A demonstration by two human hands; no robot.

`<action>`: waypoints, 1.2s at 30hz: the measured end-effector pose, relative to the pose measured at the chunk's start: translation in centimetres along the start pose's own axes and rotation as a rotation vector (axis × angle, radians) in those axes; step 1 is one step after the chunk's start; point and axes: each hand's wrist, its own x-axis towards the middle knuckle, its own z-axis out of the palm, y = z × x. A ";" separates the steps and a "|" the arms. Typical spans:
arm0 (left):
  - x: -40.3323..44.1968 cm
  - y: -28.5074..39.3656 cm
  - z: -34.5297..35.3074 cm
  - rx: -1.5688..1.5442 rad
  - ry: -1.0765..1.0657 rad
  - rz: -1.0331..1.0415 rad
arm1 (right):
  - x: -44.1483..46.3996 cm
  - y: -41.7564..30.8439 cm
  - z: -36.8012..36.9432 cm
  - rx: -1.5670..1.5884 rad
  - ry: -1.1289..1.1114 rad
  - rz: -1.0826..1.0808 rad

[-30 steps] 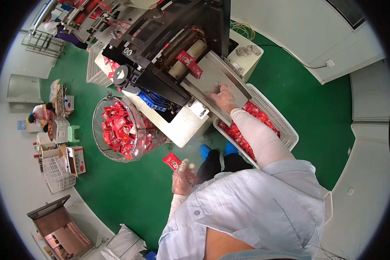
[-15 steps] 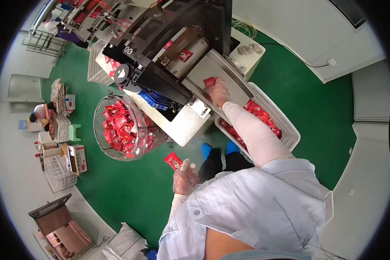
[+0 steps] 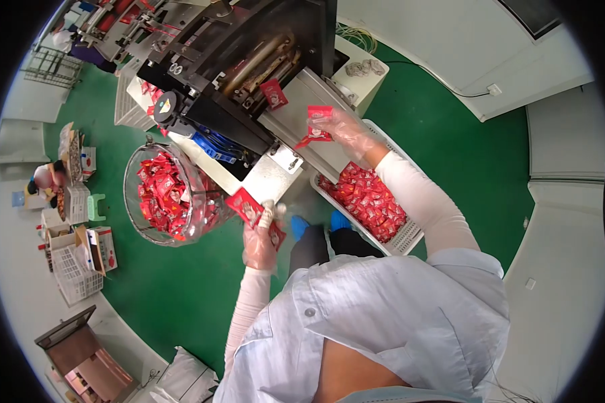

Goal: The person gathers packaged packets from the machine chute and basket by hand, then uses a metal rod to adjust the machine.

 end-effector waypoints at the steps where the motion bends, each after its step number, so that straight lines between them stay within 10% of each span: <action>1: 0.4 0.6 0.8 0.011 -0.049 0.090 | -0.7 -1.0 -0.2 0.057 -0.038 -0.041; 6: 1.2 4.3 4.9 0.175 -0.183 0.319 | -5.5 -8.0 0.8 0.078 -0.079 -0.047; 36: -3.3 6.2 8.6 -0.123 -0.401 -0.052 | -9.9 -11.4 0.8 0.286 -0.089 -0.089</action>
